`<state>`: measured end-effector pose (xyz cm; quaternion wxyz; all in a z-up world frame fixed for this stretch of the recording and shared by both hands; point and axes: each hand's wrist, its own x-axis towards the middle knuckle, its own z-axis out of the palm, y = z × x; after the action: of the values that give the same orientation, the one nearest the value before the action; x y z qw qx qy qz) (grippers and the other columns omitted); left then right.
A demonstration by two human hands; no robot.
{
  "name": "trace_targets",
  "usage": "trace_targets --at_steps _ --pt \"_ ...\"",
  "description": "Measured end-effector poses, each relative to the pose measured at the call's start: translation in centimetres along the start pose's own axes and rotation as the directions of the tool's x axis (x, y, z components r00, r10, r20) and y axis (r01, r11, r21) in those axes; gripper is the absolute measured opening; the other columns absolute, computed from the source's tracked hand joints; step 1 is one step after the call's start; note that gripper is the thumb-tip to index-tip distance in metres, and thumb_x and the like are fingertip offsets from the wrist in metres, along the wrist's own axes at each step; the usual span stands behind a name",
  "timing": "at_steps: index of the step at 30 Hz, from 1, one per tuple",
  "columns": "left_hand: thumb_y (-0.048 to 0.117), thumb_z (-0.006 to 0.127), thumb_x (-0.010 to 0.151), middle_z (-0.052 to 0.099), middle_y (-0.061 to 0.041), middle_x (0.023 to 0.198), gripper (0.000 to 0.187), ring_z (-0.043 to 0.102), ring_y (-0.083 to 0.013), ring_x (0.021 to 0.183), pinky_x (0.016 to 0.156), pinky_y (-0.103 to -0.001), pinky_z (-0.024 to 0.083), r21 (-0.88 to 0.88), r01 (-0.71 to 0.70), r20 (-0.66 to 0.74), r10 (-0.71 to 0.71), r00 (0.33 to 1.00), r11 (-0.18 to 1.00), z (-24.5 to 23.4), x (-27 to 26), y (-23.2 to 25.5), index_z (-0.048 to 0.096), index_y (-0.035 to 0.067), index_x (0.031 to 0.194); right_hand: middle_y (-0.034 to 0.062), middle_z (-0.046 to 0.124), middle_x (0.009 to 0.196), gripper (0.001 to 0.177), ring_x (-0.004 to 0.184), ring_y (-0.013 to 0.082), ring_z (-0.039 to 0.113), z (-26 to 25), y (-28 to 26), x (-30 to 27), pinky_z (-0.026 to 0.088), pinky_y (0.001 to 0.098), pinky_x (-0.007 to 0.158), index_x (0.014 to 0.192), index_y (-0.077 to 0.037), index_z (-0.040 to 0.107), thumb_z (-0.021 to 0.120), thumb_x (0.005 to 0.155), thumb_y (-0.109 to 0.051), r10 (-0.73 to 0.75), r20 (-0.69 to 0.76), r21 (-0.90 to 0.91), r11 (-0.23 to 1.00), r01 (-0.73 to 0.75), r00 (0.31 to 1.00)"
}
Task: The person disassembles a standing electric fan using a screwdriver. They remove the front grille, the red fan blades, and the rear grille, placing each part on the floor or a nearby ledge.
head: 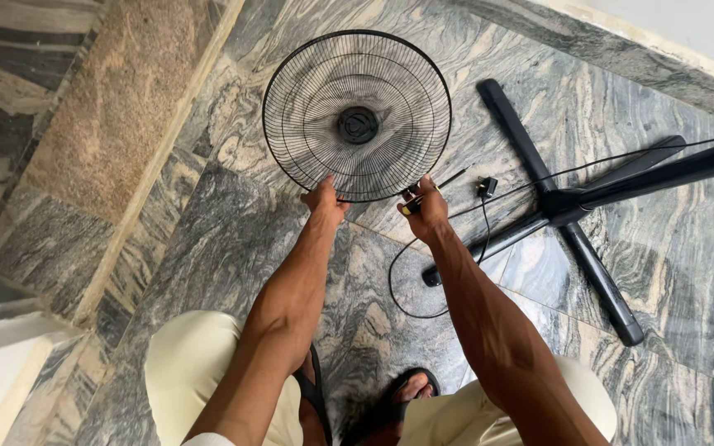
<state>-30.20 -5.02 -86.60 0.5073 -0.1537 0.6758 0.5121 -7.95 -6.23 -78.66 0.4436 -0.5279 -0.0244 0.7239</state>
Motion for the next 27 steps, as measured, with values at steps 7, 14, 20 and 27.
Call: trace_targets --at_steps 7,14,20,27 --pt "0.029 0.078 0.085 0.037 -0.022 0.16 0.114 0.042 -0.0446 0.143 0.094 -0.055 0.036 0.041 -0.008 0.036 0.007 0.999 0.999 2.2 -4.4 4.0 -0.002 0.02 0.166 0.0088 0.059 0.12 0.046 0.092 0.0264 0.064 1.1 -1.2 -1.2 0.054 0.0458 0.073 0.138 -0.01 0.05 0.053 0.105 -0.041 -0.011 -0.132 -0.231 0.973 -0.02 0.991" --pt "0.029 0.078 0.084 0.028 -0.021 0.166 0.108 0.042 -0.0381 0.146 0.118 -0.057 0.034 0.25 -0.224 0.151 0.19 0.97 0.942 4.1 -15.3 6.7 0.007 0.013 0.164 0.012 0.071 0.098 0.046 0.064 0.019 0.064 5.9 -5.6 -12.8 0.055 0.0358 0.057 0.129 -0.003 0.058 0.054 0.103 -0.041 -0.048 -0.118 -0.393 0.92 -0.002 0.992" --pt "0.033 0.073 0.088 0.058 -0.021 0.142 0.089 0.061 -0.0342 0.118 0.085 -0.046 0.053 0.351 -0.226 0.385 0.08 0.919 0.909 3.5 -30.0 9.9 0.023 0.017 0.16 0.0103 0.07 0.079 0.039 0.046 0.0146 0.052 10.4 -12.9 -26.3 0.046 0.0316 0.043 0.112 -0.001 0.067 0.061 0.098 -0.037 -0.142 -0.12 -0.523 0.85 0.059 0.982" --pt "0.023 0.069 0.092 0.068 -0.011 0.125 0.059 0.069 -0.0247 0.099 0.072 -0.034 0.055 0.419 -0.226 0.605 -0.085 0.792 0.879 3.2 -50.7 17.5 0.05 0.011 0.146 0.0082 0.069 0.073 0.028 0.049 0.0122 0.055 15.7 -22.7 -47.7 0.044 0.0286 0.044 0.101 -0.001 0.066 0.068 0.096 -0.028 -0.292 -0.189 -0.509 0.846 0.161 0.938"
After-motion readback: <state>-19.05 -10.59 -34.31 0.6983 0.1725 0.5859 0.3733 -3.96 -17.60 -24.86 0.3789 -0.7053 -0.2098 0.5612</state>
